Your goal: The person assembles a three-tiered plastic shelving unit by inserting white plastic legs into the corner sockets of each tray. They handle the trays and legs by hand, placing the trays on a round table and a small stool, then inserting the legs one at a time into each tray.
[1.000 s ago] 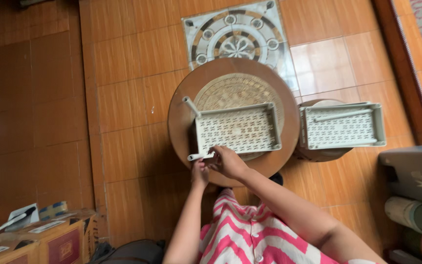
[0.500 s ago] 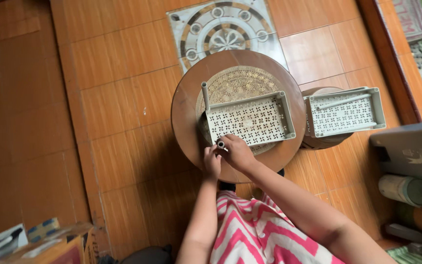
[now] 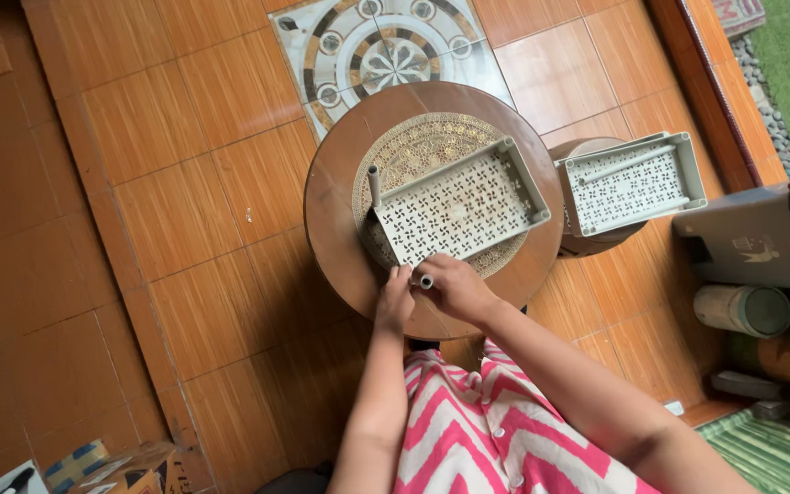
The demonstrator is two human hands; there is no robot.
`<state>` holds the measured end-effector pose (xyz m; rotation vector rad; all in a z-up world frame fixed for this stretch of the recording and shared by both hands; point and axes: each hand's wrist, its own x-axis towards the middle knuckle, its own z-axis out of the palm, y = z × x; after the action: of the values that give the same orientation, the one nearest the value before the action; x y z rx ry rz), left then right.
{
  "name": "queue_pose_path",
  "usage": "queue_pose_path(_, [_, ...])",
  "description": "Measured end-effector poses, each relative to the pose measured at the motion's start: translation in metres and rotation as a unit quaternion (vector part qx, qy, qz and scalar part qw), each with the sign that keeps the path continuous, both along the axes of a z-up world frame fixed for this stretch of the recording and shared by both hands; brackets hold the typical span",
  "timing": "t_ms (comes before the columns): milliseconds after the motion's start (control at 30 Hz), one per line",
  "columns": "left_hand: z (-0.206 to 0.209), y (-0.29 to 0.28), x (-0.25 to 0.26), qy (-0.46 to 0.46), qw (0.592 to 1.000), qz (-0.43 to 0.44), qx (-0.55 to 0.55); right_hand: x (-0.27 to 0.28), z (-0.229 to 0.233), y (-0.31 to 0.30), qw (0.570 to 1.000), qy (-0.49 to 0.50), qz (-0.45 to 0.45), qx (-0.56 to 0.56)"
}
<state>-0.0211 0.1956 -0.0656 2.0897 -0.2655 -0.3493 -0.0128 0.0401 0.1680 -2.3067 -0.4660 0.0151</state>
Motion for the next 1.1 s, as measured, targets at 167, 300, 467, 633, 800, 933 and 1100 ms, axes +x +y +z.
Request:
queue_pose_path(167, [-0.007,-0.016,0.022,0.133,0.981,0.136,-0.028,-0.01,0.007,0.009,0.989,0.014,-0.131,0.069])
queue_pose_path(300, [-0.024,-0.034,0.058,0.197,0.97,0.136,0.028,-0.02,-0.023,0.029,0.931,0.134,-0.212,0.266])
queue_pose_path(467, [-0.037,-0.049,0.059,0.238,0.935,0.235,-0.115,-0.023,-0.06,0.04,0.882,0.108,-0.301,0.346])
queue_pose_path(633, [-0.038,-0.05,0.053,0.195,0.965,0.16,0.069,-0.02,-0.073,0.033,0.881,0.076,-0.274,0.379])
queue_pose_path(800, [-0.038,-0.048,0.069,0.251,0.957,0.092,0.116,0.007,-0.057,0.008,0.932,0.303,0.042,0.196])
queue_pose_path(933, [-0.035,-0.041,0.071,0.287,0.947,0.077,0.121,0.012,-0.009,0.005,0.974,0.162,-0.007,0.157])
queue_pose_path(1100, [-0.035,-0.041,0.069,0.254,0.953,0.084,0.142,0.0,0.039,0.003,0.978,0.141,-0.123,-0.095])
